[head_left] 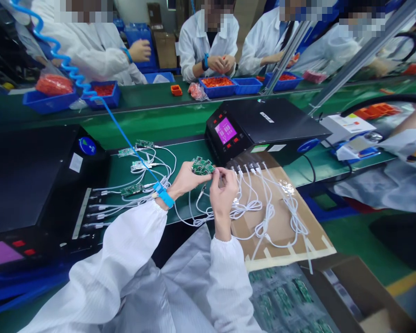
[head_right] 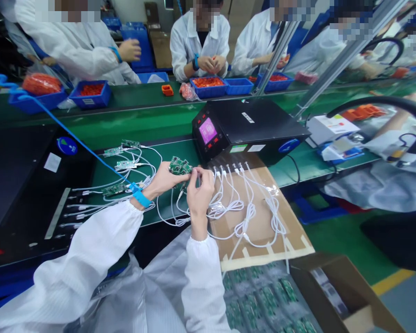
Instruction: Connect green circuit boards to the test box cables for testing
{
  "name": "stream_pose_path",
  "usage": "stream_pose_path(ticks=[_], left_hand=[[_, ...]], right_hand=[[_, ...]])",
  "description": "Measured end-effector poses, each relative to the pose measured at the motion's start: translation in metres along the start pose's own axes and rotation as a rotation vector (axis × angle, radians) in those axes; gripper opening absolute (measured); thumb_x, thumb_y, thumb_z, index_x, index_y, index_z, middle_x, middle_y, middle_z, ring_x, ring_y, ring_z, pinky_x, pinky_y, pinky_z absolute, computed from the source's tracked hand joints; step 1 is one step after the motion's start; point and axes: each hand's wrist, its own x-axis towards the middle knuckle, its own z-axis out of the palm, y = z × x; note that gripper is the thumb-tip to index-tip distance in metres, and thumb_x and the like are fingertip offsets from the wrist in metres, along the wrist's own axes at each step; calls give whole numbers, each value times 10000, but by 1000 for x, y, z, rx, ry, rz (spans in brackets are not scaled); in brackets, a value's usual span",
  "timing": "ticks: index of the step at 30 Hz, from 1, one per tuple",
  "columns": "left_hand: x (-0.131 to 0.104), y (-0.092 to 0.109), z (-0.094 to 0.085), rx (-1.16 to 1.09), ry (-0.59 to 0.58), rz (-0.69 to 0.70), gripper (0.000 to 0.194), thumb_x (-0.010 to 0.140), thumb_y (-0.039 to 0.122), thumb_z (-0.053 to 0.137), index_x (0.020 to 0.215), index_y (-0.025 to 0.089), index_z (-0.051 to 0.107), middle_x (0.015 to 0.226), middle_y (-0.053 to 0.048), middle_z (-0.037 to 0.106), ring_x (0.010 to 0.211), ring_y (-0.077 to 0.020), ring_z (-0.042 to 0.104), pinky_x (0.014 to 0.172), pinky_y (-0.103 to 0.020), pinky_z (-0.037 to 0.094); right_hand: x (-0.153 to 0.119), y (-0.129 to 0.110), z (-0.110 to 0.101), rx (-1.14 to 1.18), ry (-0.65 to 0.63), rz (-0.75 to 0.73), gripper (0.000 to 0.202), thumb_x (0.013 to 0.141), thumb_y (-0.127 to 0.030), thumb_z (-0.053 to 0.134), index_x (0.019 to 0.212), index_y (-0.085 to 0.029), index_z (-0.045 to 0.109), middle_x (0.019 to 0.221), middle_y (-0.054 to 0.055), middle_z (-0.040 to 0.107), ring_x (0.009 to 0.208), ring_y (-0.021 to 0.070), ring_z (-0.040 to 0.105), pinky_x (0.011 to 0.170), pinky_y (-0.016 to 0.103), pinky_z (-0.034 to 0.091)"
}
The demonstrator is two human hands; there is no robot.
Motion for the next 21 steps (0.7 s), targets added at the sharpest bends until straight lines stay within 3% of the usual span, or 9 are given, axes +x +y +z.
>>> stream_pose_path(ticks=[7, 13, 16, 21], left_hand=[[4, -9, -8, 37, 6, -19, 366, 664, 347, 904, 662, 137, 604, 593, 48, 538, 552, -71, 432, 519, -206, 324], [6, -23, -19, 91, -6, -66, 402, 632, 415, 936, 741, 123, 681, 629, 8, 627, 576, -108, 528, 539, -228, 387], [3, -19, -21, 15, 100, -100, 411, 633, 428, 942, 740, 132, 678, 658, -4, 648, 570, -113, 538, 538, -243, 420], [-2, -5, -27, -177, 248, -140, 401, 631, 384, 962, 681, 139, 649, 675, -15, 649, 636, -124, 588, 609, -254, 474]], right_hand=[[-2, 12, 8, 5, -37, 35, 241, 1027, -389, 522, 973, -203, 665, 970, 75, 671, 933, 198, 669, 850, 341, 560], [0, 31, 15, 21, -106, 168, 325, 976, -471, 556, 1001, -172, 682, 994, 108, 718, 905, 210, 693, 835, 359, 578], [6, 41, 20, -12, -137, 235, 351, 968, -477, 541, 1030, -159, 677, 1009, 132, 747, 929, 223, 706, 871, 383, 577], [15, 47, 31, -46, -277, 337, 283, 944, -352, 556, 1027, -126, 705, 921, 141, 779, 865, 234, 747, 867, 383, 587]])
